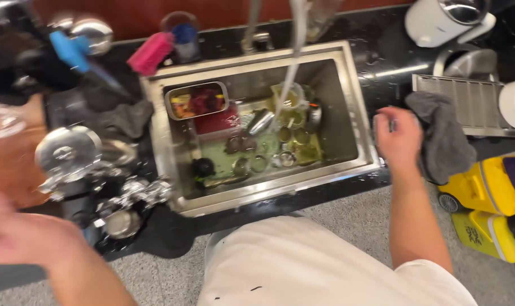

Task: Washing glasses and a pitcher in a kitchen sink.

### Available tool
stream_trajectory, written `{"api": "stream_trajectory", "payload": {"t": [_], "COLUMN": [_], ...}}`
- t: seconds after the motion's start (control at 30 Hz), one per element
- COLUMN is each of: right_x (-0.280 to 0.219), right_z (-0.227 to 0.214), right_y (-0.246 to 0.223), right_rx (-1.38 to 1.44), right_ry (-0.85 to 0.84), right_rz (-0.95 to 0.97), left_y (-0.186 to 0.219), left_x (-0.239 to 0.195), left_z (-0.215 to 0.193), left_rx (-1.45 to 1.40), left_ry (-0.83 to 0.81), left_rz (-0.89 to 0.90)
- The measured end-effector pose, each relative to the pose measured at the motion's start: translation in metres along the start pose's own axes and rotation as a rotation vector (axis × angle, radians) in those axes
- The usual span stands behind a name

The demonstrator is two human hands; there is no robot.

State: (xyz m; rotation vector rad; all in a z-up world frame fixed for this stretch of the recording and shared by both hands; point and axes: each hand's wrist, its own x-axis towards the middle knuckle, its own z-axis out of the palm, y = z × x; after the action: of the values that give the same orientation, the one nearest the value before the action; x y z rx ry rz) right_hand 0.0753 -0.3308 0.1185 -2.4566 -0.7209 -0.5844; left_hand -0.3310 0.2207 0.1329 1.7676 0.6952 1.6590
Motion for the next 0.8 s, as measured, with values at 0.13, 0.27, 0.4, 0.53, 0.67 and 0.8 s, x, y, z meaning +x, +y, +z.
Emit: {"api": "stream_trajectory", "payload": {"t": [0.13, 0.27, 0.4, 0.53, 0.67, 0.8], "right_x": [-0.015, -0.044, -0.049, -0.085, -0.094, -0.063], "right_z": [-0.057, -0.074, -0.065, -0.044, -0.053, -0.085], "right_y": [0.162, 0.263, 0.236, 0.288, 0.320, 0.297], "right_rx": [-0.013, -0.314, -0.164, -0.146, -0.070, 0.329], "right_ry": [0.019, -0.068, -0.220, -0.236, 0.182, 0.458], "right_rz": [0.176, 0.232, 0.555, 0.566, 0.272, 0.467], "left_y": [0.119, 0.138, 0.167, 0.168, 0.136, 0.106], "left_x": [-0.060, -0.142, -0.190, -0.206, -0.228, -0.244], "left_z": [0.117, 0.180, 0.225, 0.249, 0.269, 0.291], "left_rx": [-0.156, -0.285, -0.341, -0.255, -0.273, -0.328], "left_ry": [-0.137, -0.329, -0.516, -0.645, -0.739, -0.826], "left_rz": [-0.029, -0.221, -0.294, -0.283, -0.701, -0.942]}}
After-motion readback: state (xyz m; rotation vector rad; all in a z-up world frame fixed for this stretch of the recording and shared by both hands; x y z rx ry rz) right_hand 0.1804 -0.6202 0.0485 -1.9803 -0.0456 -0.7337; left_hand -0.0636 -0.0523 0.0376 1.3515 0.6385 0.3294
